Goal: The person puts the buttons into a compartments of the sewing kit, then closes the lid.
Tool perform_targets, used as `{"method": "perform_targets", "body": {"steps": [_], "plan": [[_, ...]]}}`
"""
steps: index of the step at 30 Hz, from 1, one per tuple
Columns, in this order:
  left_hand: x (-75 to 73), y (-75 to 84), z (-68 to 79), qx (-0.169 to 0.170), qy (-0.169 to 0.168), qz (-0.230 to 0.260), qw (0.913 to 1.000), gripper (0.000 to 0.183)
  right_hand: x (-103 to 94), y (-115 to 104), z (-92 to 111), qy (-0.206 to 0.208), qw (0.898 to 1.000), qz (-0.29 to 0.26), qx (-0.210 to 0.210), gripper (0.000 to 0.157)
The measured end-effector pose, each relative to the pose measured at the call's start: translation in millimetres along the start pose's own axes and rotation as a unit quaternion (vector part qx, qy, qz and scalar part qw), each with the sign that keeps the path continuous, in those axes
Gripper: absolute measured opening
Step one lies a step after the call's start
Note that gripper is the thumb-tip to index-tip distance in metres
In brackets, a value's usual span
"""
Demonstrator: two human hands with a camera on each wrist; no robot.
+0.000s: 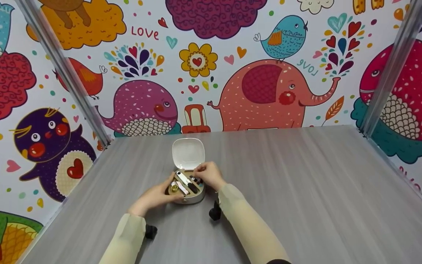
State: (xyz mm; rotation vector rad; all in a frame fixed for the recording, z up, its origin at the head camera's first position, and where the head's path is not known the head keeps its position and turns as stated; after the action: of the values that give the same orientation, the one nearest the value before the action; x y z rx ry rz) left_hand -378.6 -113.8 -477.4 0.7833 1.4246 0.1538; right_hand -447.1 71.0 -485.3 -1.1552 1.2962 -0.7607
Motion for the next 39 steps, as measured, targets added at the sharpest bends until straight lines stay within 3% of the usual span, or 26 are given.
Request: {"method": "perform_targets", "body": {"steps": [15,24,39], "plan": [[2.8,0.8,-1.0,0.004,-0.002,0.000,1.0000,0.108,-7.0,-0.3,3.7,0.009,1.000,0.006,0.005,0.012],[1.0,-3.6,-1.1,-0.005,0.004,0.011,0.9999,0.107,-36.1,5.3,11.7,-0.011,0.999,0.021,0.028,0.016],[0.6,-2.5,-0.5,0.006,0.005,0.019,0.9998,0.105,-79.5,33.6,45.6,-0.067,0.995,0.054,0.050,0.026]]}}
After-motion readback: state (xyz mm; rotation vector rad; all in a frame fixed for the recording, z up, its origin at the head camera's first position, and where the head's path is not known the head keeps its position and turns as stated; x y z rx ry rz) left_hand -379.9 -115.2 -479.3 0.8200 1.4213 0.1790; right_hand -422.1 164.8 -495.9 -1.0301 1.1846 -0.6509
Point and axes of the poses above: each hand's wrist, its own z-axis away from the middle knuckle, its own x-axis out of the palm, y = z × x, the point moved 6 cm from there along -z, towards the middle knuckle, and after that the axes turned 5 degrees about x, right-handed, at the moved point
